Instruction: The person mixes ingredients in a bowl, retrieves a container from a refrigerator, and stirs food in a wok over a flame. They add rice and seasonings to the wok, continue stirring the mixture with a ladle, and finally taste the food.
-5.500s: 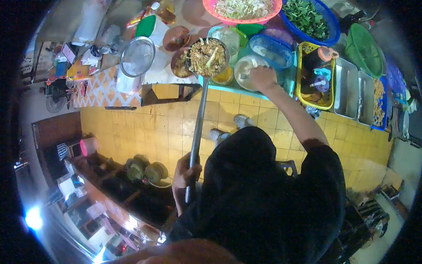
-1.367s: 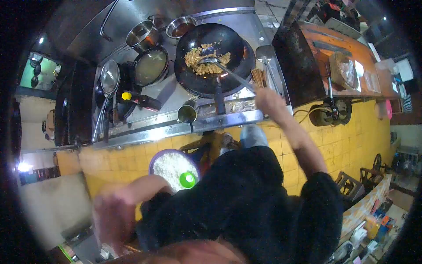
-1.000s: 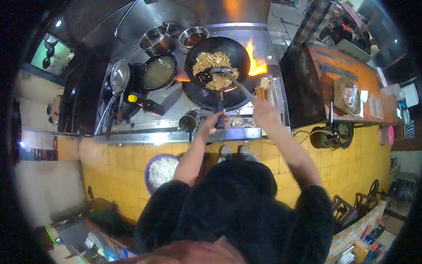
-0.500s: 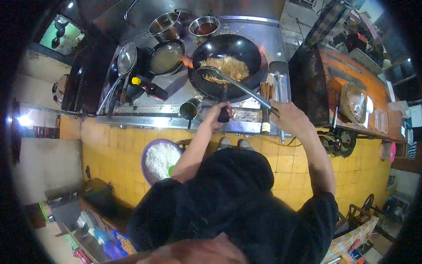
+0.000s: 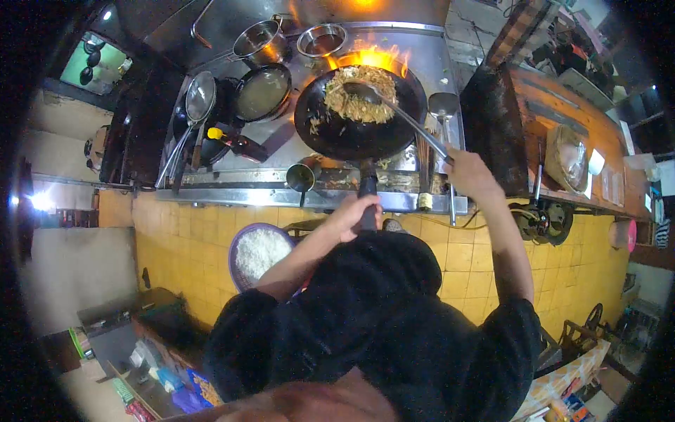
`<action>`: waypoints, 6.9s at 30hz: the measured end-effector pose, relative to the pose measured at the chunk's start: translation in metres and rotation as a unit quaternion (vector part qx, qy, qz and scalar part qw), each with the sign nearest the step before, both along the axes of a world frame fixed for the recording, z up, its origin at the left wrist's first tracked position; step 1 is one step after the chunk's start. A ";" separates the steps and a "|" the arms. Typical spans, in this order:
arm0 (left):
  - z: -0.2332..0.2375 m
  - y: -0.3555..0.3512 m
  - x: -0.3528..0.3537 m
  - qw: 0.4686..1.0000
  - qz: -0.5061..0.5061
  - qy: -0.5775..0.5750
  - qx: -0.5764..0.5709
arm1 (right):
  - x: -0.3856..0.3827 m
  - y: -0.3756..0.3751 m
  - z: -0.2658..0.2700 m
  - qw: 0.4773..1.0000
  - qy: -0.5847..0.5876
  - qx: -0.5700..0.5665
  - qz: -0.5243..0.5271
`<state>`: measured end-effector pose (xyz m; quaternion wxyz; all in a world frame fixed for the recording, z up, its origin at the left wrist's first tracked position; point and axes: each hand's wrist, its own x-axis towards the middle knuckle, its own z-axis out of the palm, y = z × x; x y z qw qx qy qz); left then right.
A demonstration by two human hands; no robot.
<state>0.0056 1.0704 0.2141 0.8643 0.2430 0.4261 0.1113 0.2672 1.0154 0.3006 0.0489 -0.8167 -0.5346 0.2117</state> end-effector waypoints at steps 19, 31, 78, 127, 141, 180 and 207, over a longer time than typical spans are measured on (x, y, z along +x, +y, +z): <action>-0.169 0.097 0.050 0.965 0.174 0.128 0.152 | -0.015 0.092 -0.116 0.993 0.038 -0.010 0.113; -0.055 0.057 0.010 0.991 0.127 -0.036 -0.006 | -0.037 -0.013 0.024 0.957 -0.198 0.022 0.213; 0.051 0.045 0.024 0.971 0.117 -0.171 -0.119 | -0.013 0.034 0.026 0.964 -0.183 -0.026 0.189; -0.140 0.093 -0.001 0.978 0.075 0.046 0.189 | -0.032 0.051 -0.079 0.975 0.219 0.044 0.009; -0.126 0.082 -0.001 0.825 0.018 0.416 0.383 | 0.029 0.095 -0.061 0.973 0.183 -0.137 0.031; -0.002 0.051 0.041 0.952 0.186 -0.221 -0.105 | -0.039 0.045 0.013 0.990 -0.094 -0.025 0.100; -0.056 0.034 -0.001 0.993 0.065 -0.025 0.097 | -0.017 -0.024 0.014 0.991 -0.110 0.063 0.034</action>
